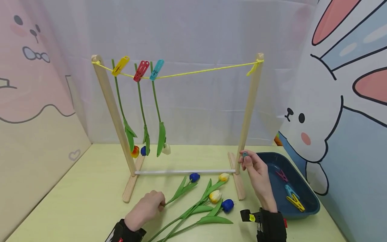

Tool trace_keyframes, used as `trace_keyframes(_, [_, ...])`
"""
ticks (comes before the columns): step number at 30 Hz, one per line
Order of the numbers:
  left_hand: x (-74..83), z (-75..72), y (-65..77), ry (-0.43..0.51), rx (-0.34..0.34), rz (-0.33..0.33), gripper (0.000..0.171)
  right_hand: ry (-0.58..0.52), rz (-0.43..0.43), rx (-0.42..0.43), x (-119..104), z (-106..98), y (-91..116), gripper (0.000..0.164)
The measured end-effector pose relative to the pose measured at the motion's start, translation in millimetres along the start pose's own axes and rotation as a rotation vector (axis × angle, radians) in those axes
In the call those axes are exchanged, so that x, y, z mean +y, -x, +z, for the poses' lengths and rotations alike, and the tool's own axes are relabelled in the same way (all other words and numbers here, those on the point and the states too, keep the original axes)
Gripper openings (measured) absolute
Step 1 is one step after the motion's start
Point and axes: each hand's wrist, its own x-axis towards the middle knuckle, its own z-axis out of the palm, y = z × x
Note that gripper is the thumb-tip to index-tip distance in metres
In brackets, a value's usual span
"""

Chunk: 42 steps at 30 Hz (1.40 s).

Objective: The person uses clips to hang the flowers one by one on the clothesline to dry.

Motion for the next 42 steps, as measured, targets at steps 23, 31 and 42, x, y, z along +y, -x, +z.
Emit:
trace_keyframes(23, [20.9, -23.9, -2.2, -0.1, 0.383, -0.04, 0.009, 0.111, 0.089, 0.156, -10, 2, 0, 0.025])
trace_keyframes(31, [23.2, -25.6, -3.9, -0.134, 0.508, -0.023, 0.01, 0.132, 0.146, 0.164, -11, 2, -1, 0.027])
trace_keyframes(42, [19.1, -31.2, -7.4, 0.258, 0.571, -0.001, 0.006, 0.153, 0.185, 0.149, -11, 1, -1, 0.027])
